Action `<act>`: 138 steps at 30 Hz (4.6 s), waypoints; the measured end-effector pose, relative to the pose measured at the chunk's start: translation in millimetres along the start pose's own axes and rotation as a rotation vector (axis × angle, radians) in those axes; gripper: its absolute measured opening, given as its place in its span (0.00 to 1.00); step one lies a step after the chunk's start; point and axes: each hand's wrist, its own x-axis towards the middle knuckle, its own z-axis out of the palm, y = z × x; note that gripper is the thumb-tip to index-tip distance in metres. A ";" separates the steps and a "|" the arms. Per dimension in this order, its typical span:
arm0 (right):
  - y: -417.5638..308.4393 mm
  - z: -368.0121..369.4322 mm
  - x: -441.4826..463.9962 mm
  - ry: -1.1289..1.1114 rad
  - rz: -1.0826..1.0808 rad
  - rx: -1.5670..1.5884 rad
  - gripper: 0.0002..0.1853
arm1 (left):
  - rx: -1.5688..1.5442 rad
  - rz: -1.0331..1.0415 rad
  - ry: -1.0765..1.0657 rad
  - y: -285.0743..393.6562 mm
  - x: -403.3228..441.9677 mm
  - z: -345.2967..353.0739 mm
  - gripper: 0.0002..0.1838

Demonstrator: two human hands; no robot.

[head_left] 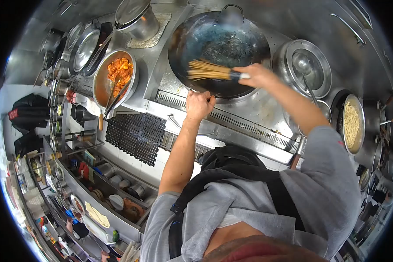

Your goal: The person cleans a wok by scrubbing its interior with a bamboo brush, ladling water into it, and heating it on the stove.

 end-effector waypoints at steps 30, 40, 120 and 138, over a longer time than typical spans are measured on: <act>-7.0 -13.0 109.9 0.220 0.298 -0.147 0.24 | -0.039 -0.045 -0.076 0.2 0.8 -4.5 0.12; 23.6 -32.6 -22.8 -0.041 0.072 -0.130 0.28 | -0.040 0.006 0.017 -2.3 -0.5 -2.2 0.15; 14.2 5.7 -257.7 0.524 0.399 0.256 0.30 | -0.112 0.253 -0.020 78.3 -30.7 -72.6 0.21; -8.7 99.9 -309.4 0.567 0.281 0.458 0.31 | 0.215 0.755 -0.284 123.1 70.7 -159.5 0.18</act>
